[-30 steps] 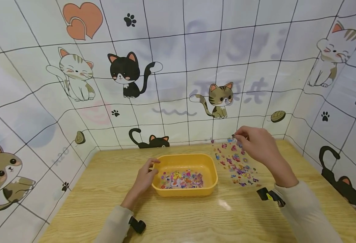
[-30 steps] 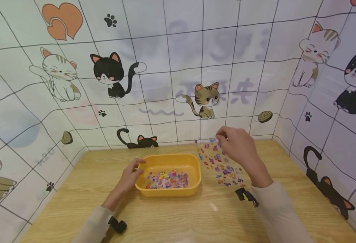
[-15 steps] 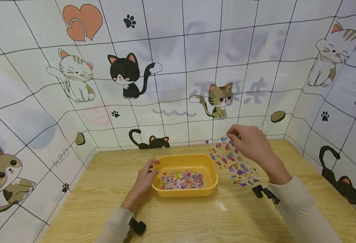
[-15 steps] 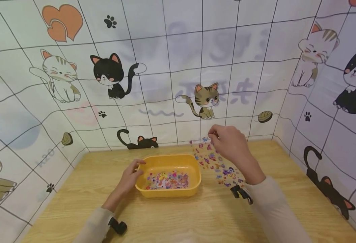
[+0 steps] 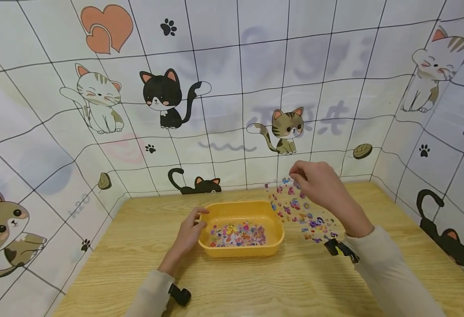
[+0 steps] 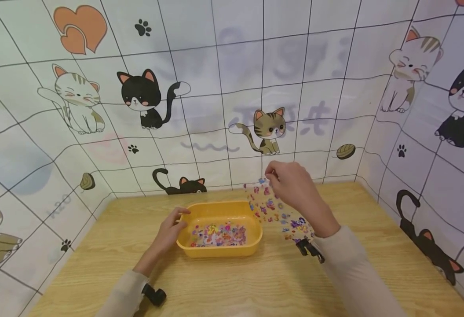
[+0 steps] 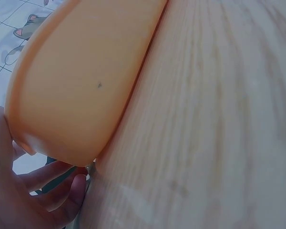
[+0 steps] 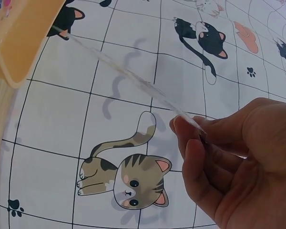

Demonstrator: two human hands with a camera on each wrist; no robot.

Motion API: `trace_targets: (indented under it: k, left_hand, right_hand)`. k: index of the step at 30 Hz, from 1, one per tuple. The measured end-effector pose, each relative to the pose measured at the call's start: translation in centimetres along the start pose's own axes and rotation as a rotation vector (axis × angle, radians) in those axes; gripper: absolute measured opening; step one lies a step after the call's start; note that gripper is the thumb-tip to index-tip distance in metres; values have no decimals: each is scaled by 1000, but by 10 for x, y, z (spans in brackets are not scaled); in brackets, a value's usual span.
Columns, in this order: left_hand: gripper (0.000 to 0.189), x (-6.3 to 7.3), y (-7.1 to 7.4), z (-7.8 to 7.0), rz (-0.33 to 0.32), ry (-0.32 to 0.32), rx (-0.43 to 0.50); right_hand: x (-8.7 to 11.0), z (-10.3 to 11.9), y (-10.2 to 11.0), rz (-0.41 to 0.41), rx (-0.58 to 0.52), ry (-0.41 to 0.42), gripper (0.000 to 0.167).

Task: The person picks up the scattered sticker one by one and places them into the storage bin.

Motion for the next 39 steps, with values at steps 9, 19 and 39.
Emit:
trace_targets:
  k: [9,19,39]
  left_hand:
    - [32,0,1,-2,-8,2,0]
    - [31,1,1,-2,-13,9,-10]
    - [30,0,1,0,-17,-2,-13]
  right_hand:
    - [-2,4,-7,39,-24,-4,16]
    - [-4,8,-18,94,3,-12,15]
    - [-9,21,-28,88,-21,45,15]
Point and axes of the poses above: each hand's wrist, its own x-axis away from the middle knuckle, its own y-axis out of the back of the hand, z = x × y, the point moved 5 cm from there along -x, towards the middle knuckle, and after that the axes turned 10 degrees about -y, right-handed, at the moved point
